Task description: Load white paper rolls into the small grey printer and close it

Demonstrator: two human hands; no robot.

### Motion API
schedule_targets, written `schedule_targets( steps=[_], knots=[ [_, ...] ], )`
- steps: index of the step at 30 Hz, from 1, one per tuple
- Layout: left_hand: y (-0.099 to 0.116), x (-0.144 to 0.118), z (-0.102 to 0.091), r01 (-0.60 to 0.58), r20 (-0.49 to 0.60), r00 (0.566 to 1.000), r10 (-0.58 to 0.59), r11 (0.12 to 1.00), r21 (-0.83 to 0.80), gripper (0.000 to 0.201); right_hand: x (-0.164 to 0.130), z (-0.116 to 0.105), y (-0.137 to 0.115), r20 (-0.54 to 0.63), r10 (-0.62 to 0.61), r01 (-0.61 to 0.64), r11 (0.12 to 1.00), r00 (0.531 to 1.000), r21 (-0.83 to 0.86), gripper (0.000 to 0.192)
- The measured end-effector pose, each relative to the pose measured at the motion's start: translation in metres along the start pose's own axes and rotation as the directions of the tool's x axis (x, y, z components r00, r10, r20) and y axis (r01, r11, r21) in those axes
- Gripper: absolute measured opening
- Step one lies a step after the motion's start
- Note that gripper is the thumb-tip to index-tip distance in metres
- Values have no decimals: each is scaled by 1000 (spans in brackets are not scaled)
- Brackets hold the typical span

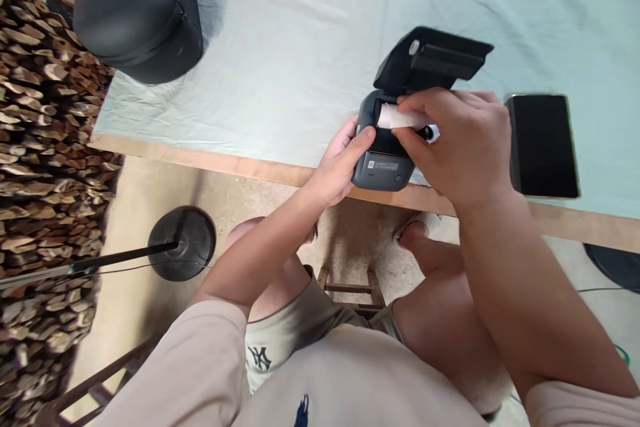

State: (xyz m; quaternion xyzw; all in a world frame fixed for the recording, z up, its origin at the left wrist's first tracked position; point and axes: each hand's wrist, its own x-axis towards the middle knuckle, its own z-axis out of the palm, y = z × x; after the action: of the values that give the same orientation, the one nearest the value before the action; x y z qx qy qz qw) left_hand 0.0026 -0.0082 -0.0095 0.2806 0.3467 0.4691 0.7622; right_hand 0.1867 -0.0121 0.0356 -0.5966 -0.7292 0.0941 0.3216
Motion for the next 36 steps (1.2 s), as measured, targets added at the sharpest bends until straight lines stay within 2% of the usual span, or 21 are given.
schedule_targets(
  steps=[3,5,7,9,10,11,13,16,18,21,23,25,27,29,31,34,36],
  knots=[
    [0,1,0,-11,5,1000,11,1000,10,22,-3,4,0,-62,-61,57,997,996,-56,15],
    [1,2,1,-2,-23,1000,2,1000,13,21,-5,9,-1,-121,-153,144,986,981,-79,19],
    [4,4,2,14,-54,998,-14,1000,-2,25,-6,13,-2,-219,-299,295,954,929,-51,21],
    [6,6,2,37,-58,998,-39,999,-33,29,-7,17,-4,-318,-419,442,897,851,2,19],
    [7,6,1,47,-53,997,-50,998,-52,32,-8,18,-5,-343,-448,486,874,826,28,18],
    [8,7,1,50,-46,998,-53,997,-66,35,-8,19,-6,-342,-458,503,863,820,51,18],
    [10,6,-1,34,-22,999,-36,997,-74,37,-9,18,-8,-279,-458,496,864,844,82,18],
    [9,4,-6,-9,28,1000,10,999,-46,22,-11,14,-10,-204,-426,461,870,882,174,14],
    [8,3,-8,-30,38,999,31,999,-17,22,-11,10,-11,-185,-341,379,891,922,251,22],
    [6,4,-11,-44,53,998,42,998,37,45,-10,8,-14,-233,-129,215,892,964,396,33],
    [5,5,-13,-33,70,997,27,997,73,62,-9,10,-15,-310,-20,182,844,951,504,31],
    [4,6,-14,-26,73,997,19,995,100,73,-6,12,-15,-367,39,192,800,929,569,24],
    [3,7,-16,-35,71,997,27,993,116,77,-3,13,-11,-427,87,188,806,900,562,16],
    [3,7,-17,-39,75,997,30,992,122,79,-1,14,-4,-436,121,129,855,892,502,9],
    [3,7,-17,-41,85,996,31,992,122,82,-1,14,5,-395,123,72,893,910,444,5],
    [2,7,-18,-43,92,995,33,993,110,83,-2,17,16,-247,69,45,903,966,426,29],
    [2,6,-17,-48,85,996,39,994,100,78,-4,18,18,-107,36,16,895,994,445,44]
  ],
)
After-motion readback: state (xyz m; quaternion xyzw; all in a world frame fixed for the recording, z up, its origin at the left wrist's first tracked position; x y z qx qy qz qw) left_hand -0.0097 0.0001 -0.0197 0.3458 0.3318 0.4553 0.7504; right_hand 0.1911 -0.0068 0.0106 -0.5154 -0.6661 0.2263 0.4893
